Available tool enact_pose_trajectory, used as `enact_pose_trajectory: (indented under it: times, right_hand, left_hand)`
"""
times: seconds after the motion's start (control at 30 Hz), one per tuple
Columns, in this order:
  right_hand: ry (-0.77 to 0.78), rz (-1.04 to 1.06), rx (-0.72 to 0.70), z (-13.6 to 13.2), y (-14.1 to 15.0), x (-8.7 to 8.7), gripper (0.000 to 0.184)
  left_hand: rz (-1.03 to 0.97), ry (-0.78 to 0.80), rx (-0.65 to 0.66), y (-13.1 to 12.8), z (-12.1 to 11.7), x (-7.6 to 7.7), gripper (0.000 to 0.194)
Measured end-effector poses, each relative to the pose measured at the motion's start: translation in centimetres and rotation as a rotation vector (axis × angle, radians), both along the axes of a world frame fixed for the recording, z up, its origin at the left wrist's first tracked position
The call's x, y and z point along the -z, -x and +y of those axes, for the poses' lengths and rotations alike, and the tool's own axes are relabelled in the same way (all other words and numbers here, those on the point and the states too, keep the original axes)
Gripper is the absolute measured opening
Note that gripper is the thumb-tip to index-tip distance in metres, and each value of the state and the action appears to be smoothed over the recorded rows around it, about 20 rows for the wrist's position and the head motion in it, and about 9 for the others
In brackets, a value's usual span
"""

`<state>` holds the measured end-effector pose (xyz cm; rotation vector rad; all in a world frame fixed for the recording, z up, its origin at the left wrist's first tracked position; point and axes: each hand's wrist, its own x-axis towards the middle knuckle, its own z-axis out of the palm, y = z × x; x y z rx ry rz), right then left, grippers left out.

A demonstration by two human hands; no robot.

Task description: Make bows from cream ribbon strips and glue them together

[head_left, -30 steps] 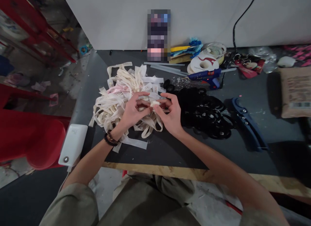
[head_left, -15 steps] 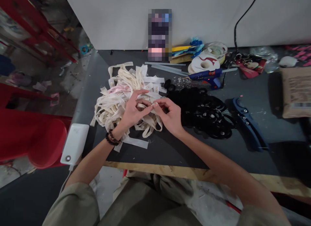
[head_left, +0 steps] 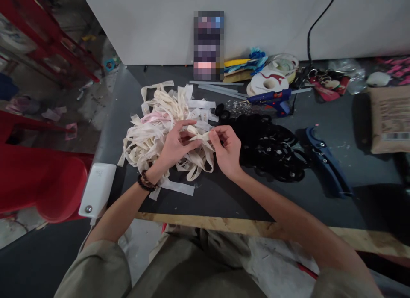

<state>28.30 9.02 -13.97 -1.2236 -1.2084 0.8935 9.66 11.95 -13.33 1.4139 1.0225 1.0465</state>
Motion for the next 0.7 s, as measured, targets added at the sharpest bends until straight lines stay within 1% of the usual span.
enact_pose_trajectory:
  times: [0.1, 0.2, 0.33, 0.5, 0.6, 0.7]
  right_hand:
    - [-0.010, 0.027, 0.007, 0.0, 0.1, 0.0, 0.038]
    - [0.014, 0.024, -0.016, 0.0, 0.1, -0.1, 0.040]
    - [0.053, 0.014, -0.080, -0.2, 0.1, -0.3, 0.049]
    - [0.000, 0.053, -0.096, -0.2, 0.2, -0.5, 0.066]
    - [0.010, 0.057, -0.085, -0.1, 0.3, -0.5, 0.069]
    - [0.009, 0.010, -0.077, 0.0, 0.3, -0.3, 0.059]
  left_hand:
    - [-0.073, 0.031, -0.022, 0.0, 0.2, 0.3, 0.070]
    - [-0.101, 0.076, -0.042, -0.1, 0.2, 0.2, 0.070]
    - [-0.157, 0.129, -0.089, -0.3, 0.2, -0.1, 0.068]
    - [-0.227, 0.162, -0.125, -0.4, 0.3, -0.1, 0.059]
    - [-0.231, 0.243, -0.077, -0.5, 0.1, -0.5, 0.059]
    - [-0.237, 0.283, 0.032, -0.4, 0.0, -1.2, 0.063]
